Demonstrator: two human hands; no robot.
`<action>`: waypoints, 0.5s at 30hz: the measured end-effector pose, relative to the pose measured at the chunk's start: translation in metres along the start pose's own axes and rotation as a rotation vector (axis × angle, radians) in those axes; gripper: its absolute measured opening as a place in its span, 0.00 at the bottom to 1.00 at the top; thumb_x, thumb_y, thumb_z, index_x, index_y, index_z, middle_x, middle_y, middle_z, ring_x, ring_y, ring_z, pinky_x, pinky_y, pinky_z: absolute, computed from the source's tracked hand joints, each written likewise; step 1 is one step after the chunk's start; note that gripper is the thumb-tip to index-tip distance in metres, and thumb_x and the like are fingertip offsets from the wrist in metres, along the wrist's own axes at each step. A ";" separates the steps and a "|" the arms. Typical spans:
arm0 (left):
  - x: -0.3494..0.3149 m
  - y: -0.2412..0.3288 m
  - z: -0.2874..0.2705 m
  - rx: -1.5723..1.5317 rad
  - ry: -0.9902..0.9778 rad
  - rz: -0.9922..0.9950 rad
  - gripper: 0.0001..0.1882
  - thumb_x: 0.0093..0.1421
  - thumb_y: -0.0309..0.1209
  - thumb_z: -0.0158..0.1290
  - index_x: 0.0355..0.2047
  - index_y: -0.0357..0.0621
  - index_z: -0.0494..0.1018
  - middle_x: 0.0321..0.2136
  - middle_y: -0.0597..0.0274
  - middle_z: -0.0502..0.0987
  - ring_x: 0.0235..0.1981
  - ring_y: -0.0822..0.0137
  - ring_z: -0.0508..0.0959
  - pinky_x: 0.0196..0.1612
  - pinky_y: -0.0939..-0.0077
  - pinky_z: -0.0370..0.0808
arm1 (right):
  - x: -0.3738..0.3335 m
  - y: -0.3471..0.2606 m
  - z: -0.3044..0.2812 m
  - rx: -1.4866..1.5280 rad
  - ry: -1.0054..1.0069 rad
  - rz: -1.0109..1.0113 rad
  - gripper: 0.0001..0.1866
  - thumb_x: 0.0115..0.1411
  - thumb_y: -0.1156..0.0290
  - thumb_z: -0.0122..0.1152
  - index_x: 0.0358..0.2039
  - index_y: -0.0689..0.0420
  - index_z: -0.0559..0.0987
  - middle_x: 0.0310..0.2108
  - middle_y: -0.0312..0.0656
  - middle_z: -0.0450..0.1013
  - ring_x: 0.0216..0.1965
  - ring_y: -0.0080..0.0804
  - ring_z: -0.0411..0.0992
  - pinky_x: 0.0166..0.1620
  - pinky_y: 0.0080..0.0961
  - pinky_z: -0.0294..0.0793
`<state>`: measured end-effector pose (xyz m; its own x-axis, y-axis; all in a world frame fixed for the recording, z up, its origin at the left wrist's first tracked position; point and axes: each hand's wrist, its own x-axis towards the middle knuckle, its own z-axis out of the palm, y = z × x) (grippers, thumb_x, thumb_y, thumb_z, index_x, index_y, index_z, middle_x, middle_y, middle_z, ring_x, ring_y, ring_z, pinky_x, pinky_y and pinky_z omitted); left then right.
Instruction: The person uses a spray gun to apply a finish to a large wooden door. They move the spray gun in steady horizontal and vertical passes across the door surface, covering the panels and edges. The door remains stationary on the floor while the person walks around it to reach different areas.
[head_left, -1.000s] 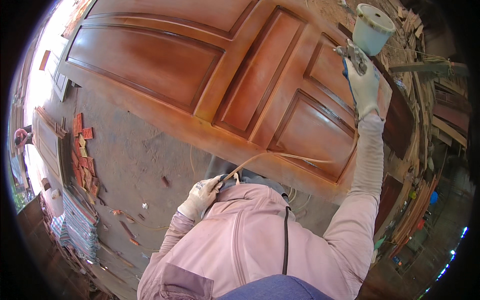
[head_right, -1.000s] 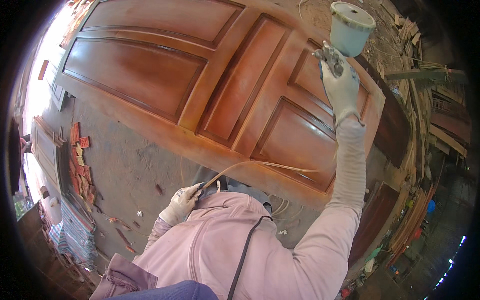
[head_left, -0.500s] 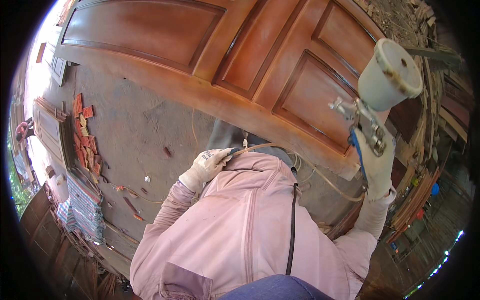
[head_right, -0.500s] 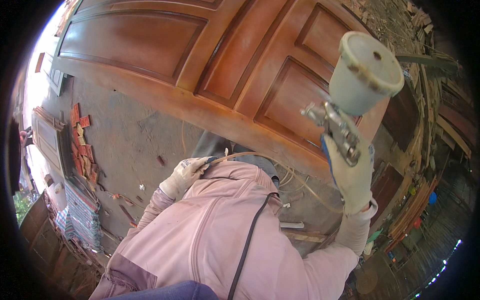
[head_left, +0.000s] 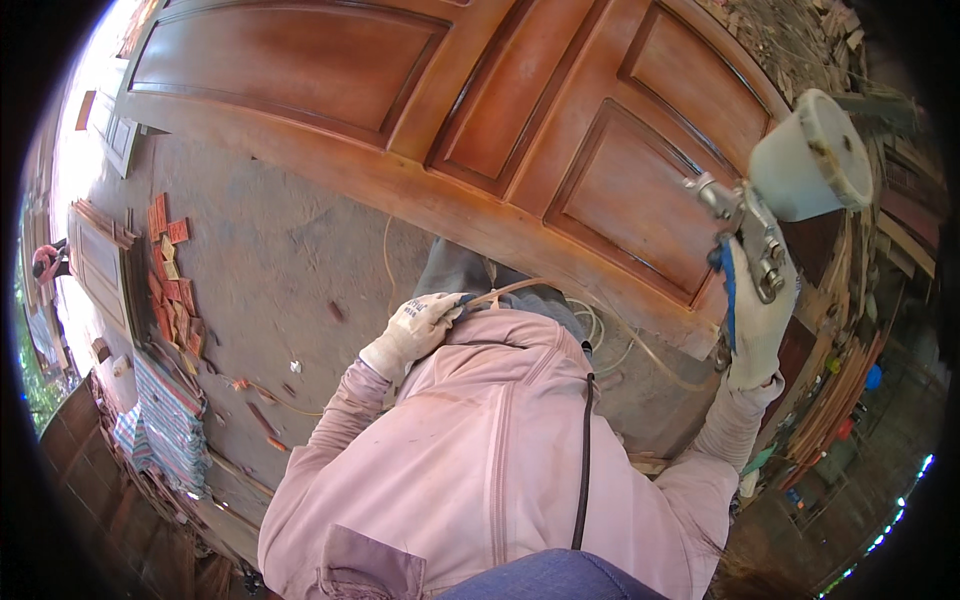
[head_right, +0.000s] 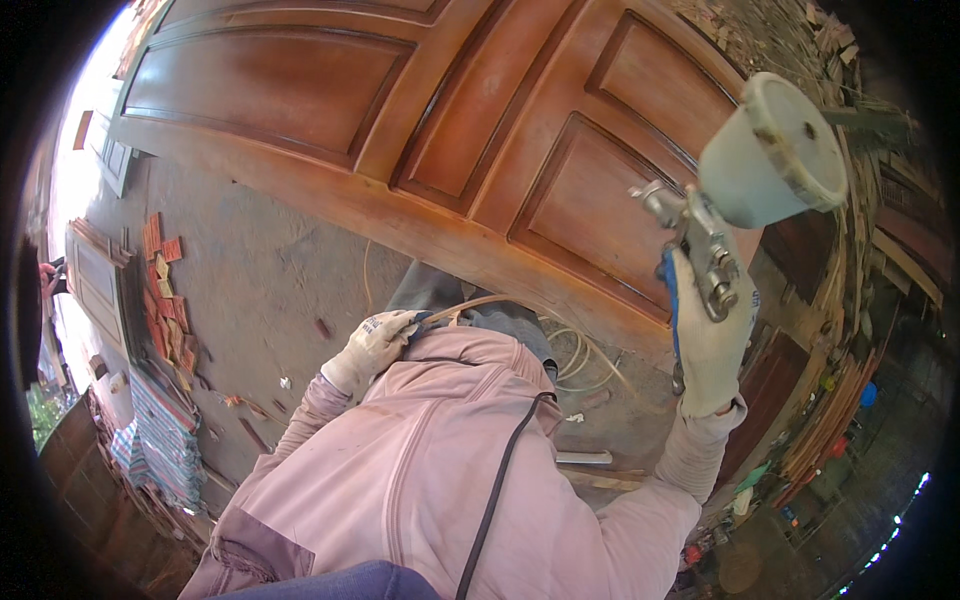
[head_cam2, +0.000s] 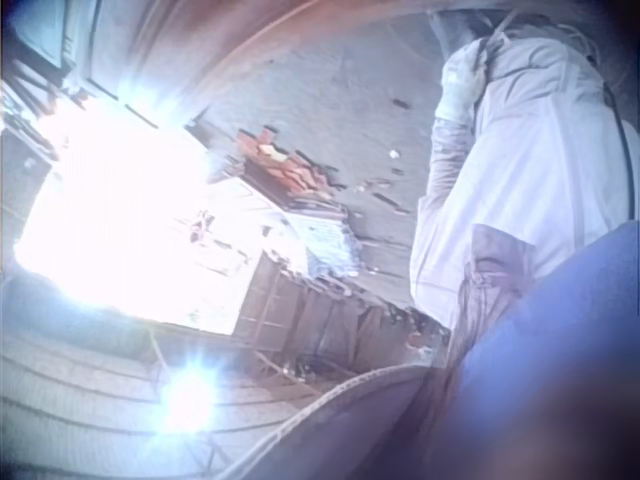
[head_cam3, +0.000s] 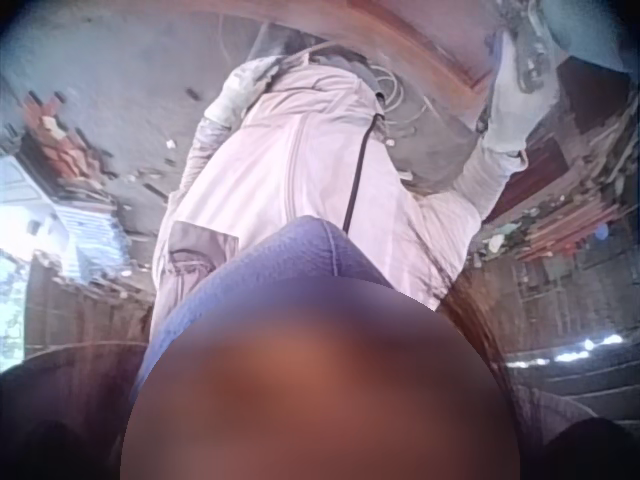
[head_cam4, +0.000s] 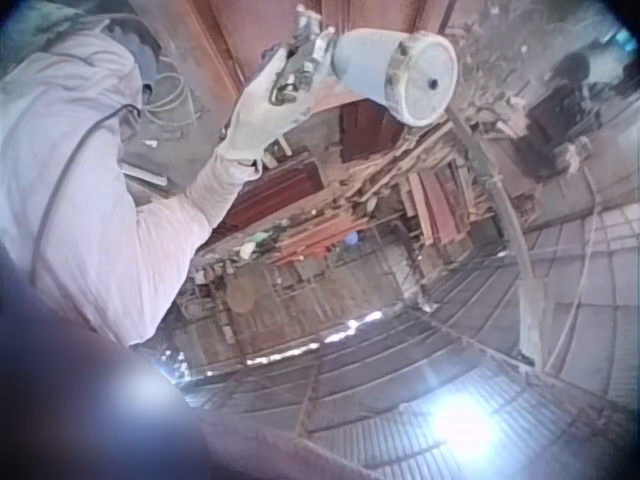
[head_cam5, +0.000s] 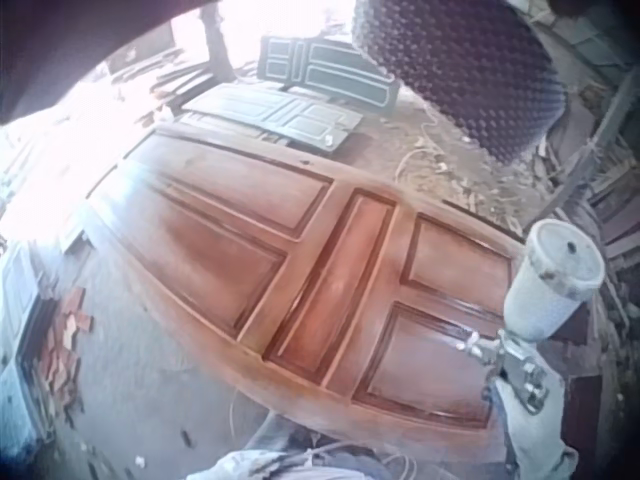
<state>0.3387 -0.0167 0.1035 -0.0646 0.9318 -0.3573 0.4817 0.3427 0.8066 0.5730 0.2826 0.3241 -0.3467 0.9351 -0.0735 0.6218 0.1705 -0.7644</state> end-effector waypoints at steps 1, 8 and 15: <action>-0.001 -0.004 0.002 -0.010 0.027 0.000 0.16 0.63 0.33 0.51 0.50 0.42 0.74 0.43 0.50 0.78 0.45 0.49 0.77 0.49 0.61 0.75 | 0.001 0.001 0.002 -0.010 0.035 -0.024 0.16 0.63 0.74 0.60 0.52 0.60 0.76 0.32 0.34 0.77 0.28 0.15 0.72 0.30 0.14 0.69; 0.002 -0.005 -0.005 0.068 0.045 -0.006 0.17 0.65 0.37 0.50 0.49 0.40 0.74 0.41 0.46 0.79 0.45 0.48 0.78 0.48 0.60 0.75 | -0.014 -0.007 0.008 0.199 -0.121 0.112 0.17 0.63 0.78 0.58 0.53 0.62 0.76 0.36 0.37 0.78 0.32 0.20 0.74 0.36 0.18 0.73; 0.023 -0.007 -0.020 -0.048 -0.057 0.008 0.17 0.64 0.33 0.52 0.50 0.36 0.72 0.39 0.42 0.79 0.42 0.45 0.79 0.43 0.59 0.76 | 0.036 -0.002 0.027 0.136 0.225 -0.003 0.14 0.63 0.75 0.60 0.49 0.62 0.78 0.35 0.38 0.79 0.31 0.20 0.76 0.34 0.17 0.73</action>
<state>0.3167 0.0045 0.0994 -0.0108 0.9267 -0.3756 0.4392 0.3418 0.8308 0.5400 0.3071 0.3059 -0.1738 0.9828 0.0617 0.5157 0.1443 -0.8445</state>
